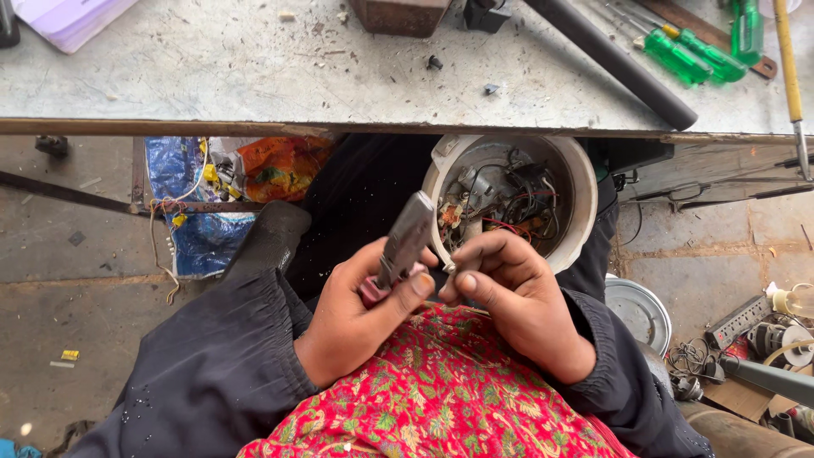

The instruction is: The person uses pliers to hold a small metal component and a hammer to strike it on a workbench. They then use a screwdriver to pry and separate parts of the component, dropping the pieces into a white bucket below.

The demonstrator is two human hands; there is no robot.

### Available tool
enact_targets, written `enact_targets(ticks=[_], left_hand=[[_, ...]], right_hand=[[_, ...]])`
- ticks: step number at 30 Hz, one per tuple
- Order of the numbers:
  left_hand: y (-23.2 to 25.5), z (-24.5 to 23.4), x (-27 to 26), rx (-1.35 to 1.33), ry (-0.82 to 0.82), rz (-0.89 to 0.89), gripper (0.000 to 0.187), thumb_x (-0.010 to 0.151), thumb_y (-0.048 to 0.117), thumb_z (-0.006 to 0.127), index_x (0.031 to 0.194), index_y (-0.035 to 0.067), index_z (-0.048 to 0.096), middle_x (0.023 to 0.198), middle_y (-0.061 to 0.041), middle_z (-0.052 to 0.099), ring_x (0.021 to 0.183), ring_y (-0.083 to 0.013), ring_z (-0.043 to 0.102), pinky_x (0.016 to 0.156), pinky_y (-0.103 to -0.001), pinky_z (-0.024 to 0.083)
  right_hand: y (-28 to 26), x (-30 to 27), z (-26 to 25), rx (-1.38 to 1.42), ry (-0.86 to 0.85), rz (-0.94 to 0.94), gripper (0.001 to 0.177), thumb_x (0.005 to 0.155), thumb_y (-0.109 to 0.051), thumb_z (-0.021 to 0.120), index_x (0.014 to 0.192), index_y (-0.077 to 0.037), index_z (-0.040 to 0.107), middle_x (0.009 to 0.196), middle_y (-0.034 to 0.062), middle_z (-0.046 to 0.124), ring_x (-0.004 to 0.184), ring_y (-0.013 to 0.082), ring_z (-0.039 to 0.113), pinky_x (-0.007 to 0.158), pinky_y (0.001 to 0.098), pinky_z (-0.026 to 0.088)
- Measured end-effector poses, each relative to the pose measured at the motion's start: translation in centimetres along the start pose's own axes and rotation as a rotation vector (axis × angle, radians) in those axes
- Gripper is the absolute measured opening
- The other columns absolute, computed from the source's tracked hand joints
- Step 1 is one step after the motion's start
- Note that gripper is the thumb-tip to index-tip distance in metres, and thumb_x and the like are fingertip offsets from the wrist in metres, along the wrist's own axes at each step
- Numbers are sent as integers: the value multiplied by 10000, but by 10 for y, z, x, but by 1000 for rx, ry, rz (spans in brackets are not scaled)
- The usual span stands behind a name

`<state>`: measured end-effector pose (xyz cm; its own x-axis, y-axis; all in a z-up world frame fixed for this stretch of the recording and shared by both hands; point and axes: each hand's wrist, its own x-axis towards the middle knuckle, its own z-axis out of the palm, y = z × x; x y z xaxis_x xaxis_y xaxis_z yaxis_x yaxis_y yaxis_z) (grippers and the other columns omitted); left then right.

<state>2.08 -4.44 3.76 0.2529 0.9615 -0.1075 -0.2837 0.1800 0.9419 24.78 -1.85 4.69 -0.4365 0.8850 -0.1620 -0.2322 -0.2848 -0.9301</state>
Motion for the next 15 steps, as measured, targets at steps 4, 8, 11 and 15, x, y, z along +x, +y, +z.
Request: enact_targets(ticks=[4,8,11,15], left_hand=[[-2,1,7,-111,12,11,285,1000,167,669,1260,57,630,989,16,643,941,-42,594,839,-225,511],[1,-1,9,132,-3,142,243,998,154,664,1212,40,664,1143,-36,614,991,-100,616,859,-244,525],[-2,-1,9,325,-2,221,194,958,122,725,1121,17,710,1167,-70,577,961,-133,590,795,-255,522],[-6,2,11,252,-5,72,186,875,109,773,1040,29,740,1081,-47,613,850,-113,633,711,-259,578]], right_hand=[[-6,-4,0,29,51,-91,374,1021,-31,614,1384,36,559,1049,93,662,969,172,662,880,337,542],[-4,-8,-7,-1,46,-152,316,1065,-26,588,1356,98,592,1095,137,686,1019,192,663,933,349,533],[-4,-9,-9,-35,73,-208,281,1055,-25,604,1317,73,593,1079,136,689,1011,200,679,928,354,547],[-11,-8,-11,5,122,-319,210,1051,-27,619,1251,34,598,1057,164,715,1022,226,705,944,358,566]])
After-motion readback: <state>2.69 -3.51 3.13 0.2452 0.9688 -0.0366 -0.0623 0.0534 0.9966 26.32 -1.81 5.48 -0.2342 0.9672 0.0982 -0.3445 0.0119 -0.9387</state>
